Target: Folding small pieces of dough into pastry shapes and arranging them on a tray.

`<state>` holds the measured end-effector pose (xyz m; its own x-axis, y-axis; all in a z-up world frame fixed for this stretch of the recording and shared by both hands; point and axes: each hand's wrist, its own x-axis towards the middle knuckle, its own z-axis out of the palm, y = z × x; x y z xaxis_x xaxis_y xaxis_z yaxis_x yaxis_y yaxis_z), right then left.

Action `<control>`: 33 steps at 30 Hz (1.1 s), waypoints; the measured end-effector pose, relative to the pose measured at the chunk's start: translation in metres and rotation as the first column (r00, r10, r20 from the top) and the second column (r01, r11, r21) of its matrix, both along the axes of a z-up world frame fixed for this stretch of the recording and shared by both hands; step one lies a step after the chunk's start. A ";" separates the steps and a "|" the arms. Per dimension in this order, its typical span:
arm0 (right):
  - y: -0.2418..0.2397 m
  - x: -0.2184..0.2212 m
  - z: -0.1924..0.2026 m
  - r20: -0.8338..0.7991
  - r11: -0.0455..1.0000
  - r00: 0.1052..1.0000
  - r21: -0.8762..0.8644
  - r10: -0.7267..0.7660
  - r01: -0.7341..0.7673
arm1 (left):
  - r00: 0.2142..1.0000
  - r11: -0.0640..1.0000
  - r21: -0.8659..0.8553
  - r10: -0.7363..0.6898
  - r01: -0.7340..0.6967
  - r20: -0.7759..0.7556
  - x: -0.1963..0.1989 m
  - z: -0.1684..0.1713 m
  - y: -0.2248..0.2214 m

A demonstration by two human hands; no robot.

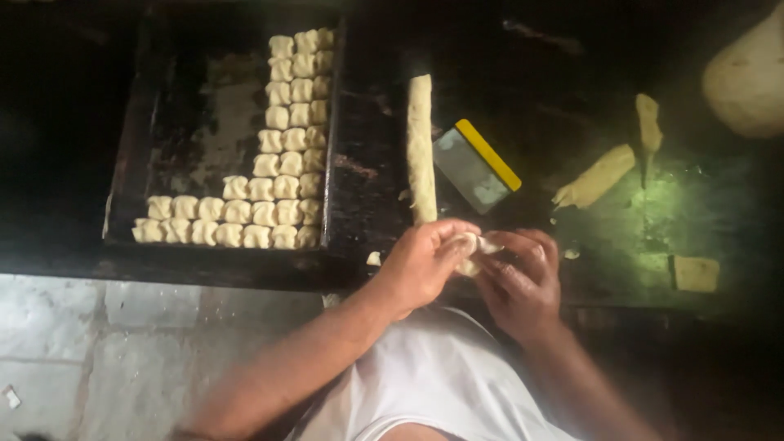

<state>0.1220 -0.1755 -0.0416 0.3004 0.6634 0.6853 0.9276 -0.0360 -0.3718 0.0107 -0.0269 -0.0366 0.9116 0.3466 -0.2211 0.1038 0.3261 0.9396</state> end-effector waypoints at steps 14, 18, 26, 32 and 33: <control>0.040 -0.002 0.016 -0.972 0.953 -0.085 0.231 0.219 -0.193 | 0.961 0.859 0.482 0.038 -0.172 0.276 -0.051 0.036 0.048; 0.036 -0.004 0.016 -0.979 0.939 -0.020 0.199 0.202 -0.281 | 0.977 0.866 0.481 0.035 -0.134 0.209 -0.070 0.038 0.067; 0.102 0.008 0.047 -0.826 0.708 -0.204 0.557 0.525 -0.435 | 0.935 0.681 0.679 0.355 -0.274 0.020 -0.104 0.018 0.113; 0.164 -0.009 0.039 -0.836 0.871 0.340 -0.483 -0.430 -0.088 | 0.937 0.725 0.616 0.343 -0.308 0.064 -0.107 0.009 0.111; 0.163 0.000 0.017 -0.863 0.889 0.417 -0.402 -0.286 -0.221 | 0.935 0.665 0.683 0.346 -0.303 0.078 -0.106 0.008 0.114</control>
